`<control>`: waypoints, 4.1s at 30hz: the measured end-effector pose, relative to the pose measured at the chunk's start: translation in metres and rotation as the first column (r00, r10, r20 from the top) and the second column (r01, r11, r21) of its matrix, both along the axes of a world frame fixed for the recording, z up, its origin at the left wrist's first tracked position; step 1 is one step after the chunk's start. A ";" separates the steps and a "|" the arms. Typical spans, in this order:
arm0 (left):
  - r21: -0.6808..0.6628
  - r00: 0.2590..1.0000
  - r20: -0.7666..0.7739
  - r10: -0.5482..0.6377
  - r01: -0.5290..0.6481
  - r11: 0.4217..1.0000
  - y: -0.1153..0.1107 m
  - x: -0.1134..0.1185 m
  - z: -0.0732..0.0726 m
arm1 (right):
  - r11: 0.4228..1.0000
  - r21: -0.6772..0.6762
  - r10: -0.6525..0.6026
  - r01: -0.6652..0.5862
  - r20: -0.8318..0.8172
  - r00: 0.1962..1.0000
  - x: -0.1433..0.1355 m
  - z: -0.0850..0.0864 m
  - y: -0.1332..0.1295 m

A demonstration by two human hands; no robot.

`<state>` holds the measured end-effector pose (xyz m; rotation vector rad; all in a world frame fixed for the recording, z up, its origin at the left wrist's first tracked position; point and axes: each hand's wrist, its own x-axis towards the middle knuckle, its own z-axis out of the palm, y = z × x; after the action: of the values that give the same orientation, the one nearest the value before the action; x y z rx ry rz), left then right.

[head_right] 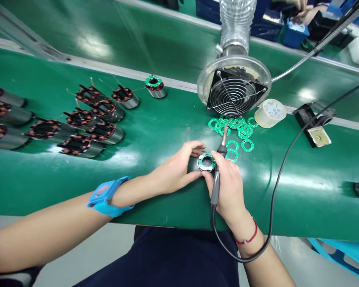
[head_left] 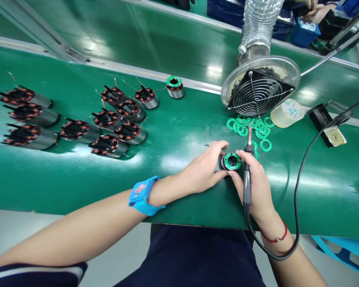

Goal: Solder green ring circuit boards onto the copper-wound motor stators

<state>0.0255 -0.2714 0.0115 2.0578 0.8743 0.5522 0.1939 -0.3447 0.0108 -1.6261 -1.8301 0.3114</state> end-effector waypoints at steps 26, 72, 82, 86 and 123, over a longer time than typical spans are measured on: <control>0.489 0.695 -0.516 0.500 -0.239 0.839 0.100 -0.032 0.025 | 0.959 0.138 -0.236 0.246 -0.083 0.968 0.066 0.011 0.011; -0.403 0.937 -0.216 -0.274 0.169 0.899 0.050 -0.042 0.055 | 0.975 -0.196 -0.114 0.101 -0.053 0.992 0.065 -0.002 0.016; 0.212 0.954 -0.299 -0.033 0.100 0.972 0.051 -0.014 -0.017 | 0.994 -0.110 0.015 -0.002 0.114 0.993 0.048 -0.018 0.025; 0.088 0.987 -0.056 -0.152 0.156 0.984 0.050 0.009 -0.011 | 0.999 -0.046 0.015 -0.012 0.072 0.997 0.042 -0.021 0.022; 0.368 0.985 -0.134 -0.107 0.150 0.918 0.029 0.005 -0.010 | 0.957 0.029 -0.246 0.289 -0.443 0.862 0.060 -0.007 -0.022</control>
<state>0.0303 -0.2421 0.0013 2.4979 0.7288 0.5715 0.2544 -0.3668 0.0042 -1.5684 -1.2469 0.4178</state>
